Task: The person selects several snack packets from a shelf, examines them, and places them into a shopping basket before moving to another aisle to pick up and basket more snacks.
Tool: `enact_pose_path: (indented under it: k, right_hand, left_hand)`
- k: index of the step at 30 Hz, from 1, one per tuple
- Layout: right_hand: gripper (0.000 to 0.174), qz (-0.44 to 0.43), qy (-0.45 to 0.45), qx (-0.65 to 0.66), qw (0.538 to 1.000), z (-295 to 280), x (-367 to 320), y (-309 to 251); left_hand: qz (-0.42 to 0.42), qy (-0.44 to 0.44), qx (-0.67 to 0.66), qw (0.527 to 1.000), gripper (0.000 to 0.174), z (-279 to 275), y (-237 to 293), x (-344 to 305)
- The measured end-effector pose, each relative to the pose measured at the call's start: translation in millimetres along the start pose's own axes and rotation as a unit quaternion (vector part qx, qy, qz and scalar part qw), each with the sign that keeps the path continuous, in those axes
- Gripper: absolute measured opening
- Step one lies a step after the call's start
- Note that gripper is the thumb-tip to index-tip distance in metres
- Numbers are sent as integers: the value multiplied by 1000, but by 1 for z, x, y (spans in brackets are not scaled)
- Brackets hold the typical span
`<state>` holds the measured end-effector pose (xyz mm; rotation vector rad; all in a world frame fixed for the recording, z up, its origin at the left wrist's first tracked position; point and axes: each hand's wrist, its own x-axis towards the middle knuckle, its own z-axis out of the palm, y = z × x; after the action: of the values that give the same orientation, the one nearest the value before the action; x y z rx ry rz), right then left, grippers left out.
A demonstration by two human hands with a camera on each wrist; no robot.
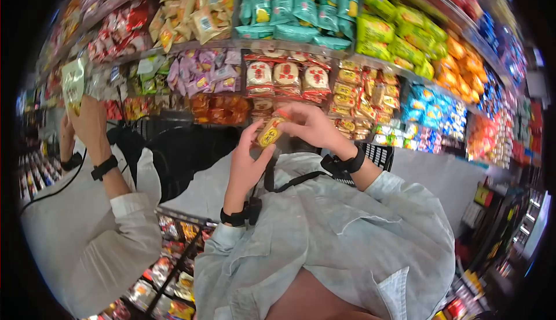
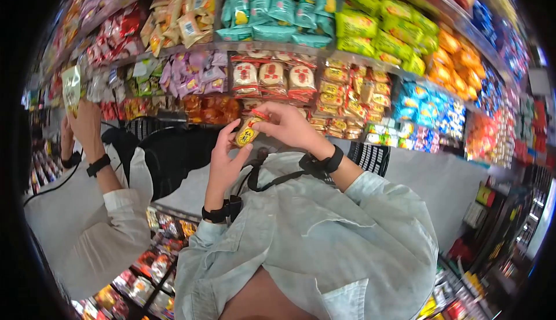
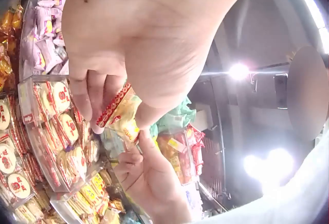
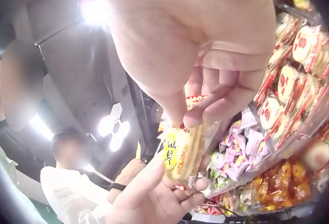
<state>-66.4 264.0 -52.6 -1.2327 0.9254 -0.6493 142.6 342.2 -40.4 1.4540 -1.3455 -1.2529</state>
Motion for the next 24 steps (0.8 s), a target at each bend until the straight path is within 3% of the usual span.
enact_pose_path:
  k: [2, 5, 9, 12, 15, 18, 24]
  right_hand:
    - [31, 30, 31, -28, 999, 3, -24, -5]
    - [24, -20, 110, -22, 993, 26, -58, 28]
    - [19, 24, 171, -84, 981, 75, -110, 38]
    - [18, 59, 215, -59, 973, 115, -149, 40]
    - [15, 52, 252, 50, 965, 141, -184, 62]
    - [13, 38, 281, 53, 958, 155, -209, 77]
    - [13, 32, 296, -53, 953, 157, -240, 78]
  left_hand:
    - [-29, -36, -30, 999, 52, -4, 5, -9]
    - [-14, -74, 0, 997, 48, -12, 2, -30]
    - [-5, -116, -59, 991, 36, -23, -48, -69]
    - [-29, -140, -122, 982, 27, -27, -73, -93]
    - [-55, -155, -159, 973, 22, -30, -76, -119]
    - [-54, -203, -83, 974, 22, -36, -64, -138]
    - [-4, -134, -97, 986, 18, -15, -65, -185]
